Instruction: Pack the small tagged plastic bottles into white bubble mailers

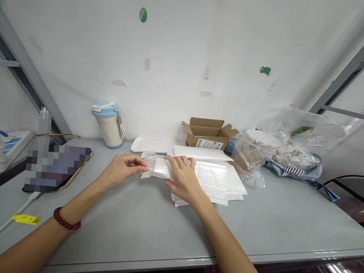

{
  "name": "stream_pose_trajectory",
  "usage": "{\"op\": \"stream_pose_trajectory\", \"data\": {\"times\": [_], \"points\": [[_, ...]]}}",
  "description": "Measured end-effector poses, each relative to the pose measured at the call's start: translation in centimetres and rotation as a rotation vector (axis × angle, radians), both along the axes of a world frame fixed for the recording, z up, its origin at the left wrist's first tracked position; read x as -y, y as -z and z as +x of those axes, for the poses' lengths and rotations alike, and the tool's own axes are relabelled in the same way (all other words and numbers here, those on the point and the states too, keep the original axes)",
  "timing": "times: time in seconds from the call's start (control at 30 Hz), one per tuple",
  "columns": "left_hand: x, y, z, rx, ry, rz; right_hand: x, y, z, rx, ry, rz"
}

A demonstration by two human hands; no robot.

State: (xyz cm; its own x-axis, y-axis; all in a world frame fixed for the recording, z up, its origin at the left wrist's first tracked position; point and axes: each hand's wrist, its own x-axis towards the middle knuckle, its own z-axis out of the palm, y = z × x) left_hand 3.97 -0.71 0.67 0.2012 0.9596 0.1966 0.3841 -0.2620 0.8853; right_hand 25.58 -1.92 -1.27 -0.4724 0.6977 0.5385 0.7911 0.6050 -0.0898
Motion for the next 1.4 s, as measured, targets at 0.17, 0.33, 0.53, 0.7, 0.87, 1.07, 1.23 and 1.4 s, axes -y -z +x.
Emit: {"op": "stream_pose_trajectory", "data": {"times": [0.17,0.33,0.53,0.7,0.87,1.07,1.23,1.4], "points": [[1.6,0.5,2.3,0.154,0.028,-0.117,0.5,-0.1,-0.5,-0.024,-0.051,0.010],[1.5,-1.0,1.2,0.148,-0.082,-0.047,0.1,-0.3,0.0,-0.068,-0.049,0.052],[-0.8,0.0,-1.9,-0.281,-0.154,-0.034,-0.5,-0.5,1.0,-0.115,0.022,0.083],[-1.6,2.9,-1.9,-0.552,0.008,-0.009,-0.5,-0.5,1.0,-0.113,0.028,0.086],[-1.6,1.0,-2.8,-0.466,0.099,-0.018,-0.6,-0.5,1.0,-0.086,0.068,0.047],[-1.3,-1.5,-3.7,-0.294,0.011,0.107,-0.6,-0.4,1.0,-0.068,0.101,0.006],[-1.0,-1.9,-3.5,-0.180,-0.157,0.169,-0.6,-0.5,1.0,-0.067,0.111,0.011],[-0.6,-1.2,-2.1,-0.066,-0.086,0.162,-0.3,-0.5,0.7,-0.046,0.063,0.017]]}}
